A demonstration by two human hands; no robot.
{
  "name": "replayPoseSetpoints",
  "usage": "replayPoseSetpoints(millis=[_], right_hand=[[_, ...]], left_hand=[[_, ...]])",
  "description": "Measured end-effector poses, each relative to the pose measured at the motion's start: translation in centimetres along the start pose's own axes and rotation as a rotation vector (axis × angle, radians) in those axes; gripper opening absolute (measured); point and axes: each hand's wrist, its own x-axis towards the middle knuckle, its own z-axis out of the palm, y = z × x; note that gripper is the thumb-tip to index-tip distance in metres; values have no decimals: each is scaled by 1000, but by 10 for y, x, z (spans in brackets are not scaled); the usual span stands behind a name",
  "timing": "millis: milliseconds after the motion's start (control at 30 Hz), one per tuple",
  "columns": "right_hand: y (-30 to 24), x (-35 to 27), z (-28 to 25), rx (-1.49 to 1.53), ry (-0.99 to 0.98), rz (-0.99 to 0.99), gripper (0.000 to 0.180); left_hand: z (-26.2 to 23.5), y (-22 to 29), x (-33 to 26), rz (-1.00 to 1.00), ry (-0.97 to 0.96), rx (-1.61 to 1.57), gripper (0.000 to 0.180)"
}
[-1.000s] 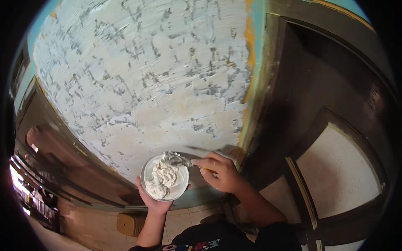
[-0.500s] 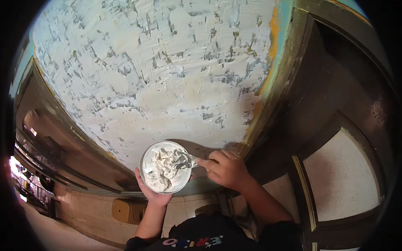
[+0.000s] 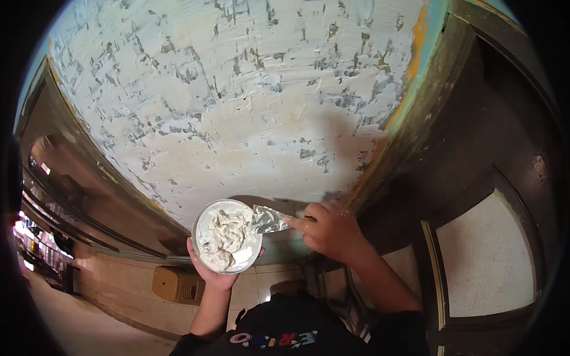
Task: Applying plaster or joint compound to a wall using a putty knife.
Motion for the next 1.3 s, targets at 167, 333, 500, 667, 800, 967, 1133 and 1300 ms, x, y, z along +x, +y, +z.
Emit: replayPoseSetpoints(millis=[167, 333, 500, 667, 800, 967, 1133, 1300], right_hand=[[4, 3, -15, 0, -49, 20, 37], [-2, 9, -21, 279, -93, 159, 34], [-28, 21, -15, 304, -182, 164, 41], [-46, 14, 14, 369, -115, 187, 41], [-60, 3, 32, 327, -144, 257, 34], [-69, -5, 51, 756, -115, 301, 30], [-51, -8, 44, 1135, -449, 659, 30], [-41, -26, 60, 1408, -511, 798, 32]], left_hand=[[-8, 5, -5, 5, 2, -17, 80], [-21, 11, -11, 46, 24, -61, 80], [-12, 6, -11, 112, 24, -43, 78], [-12, 2, -12, 170, 14, -83, 77], [-12, 2, -13, 188, 23, -68, 77], [-20, -1, -14, 145, 3, -77, 78], [-20, 0, -13, 85, 58, -79, 76], [-26, 3, -13, -40, 22, -182, 70]])
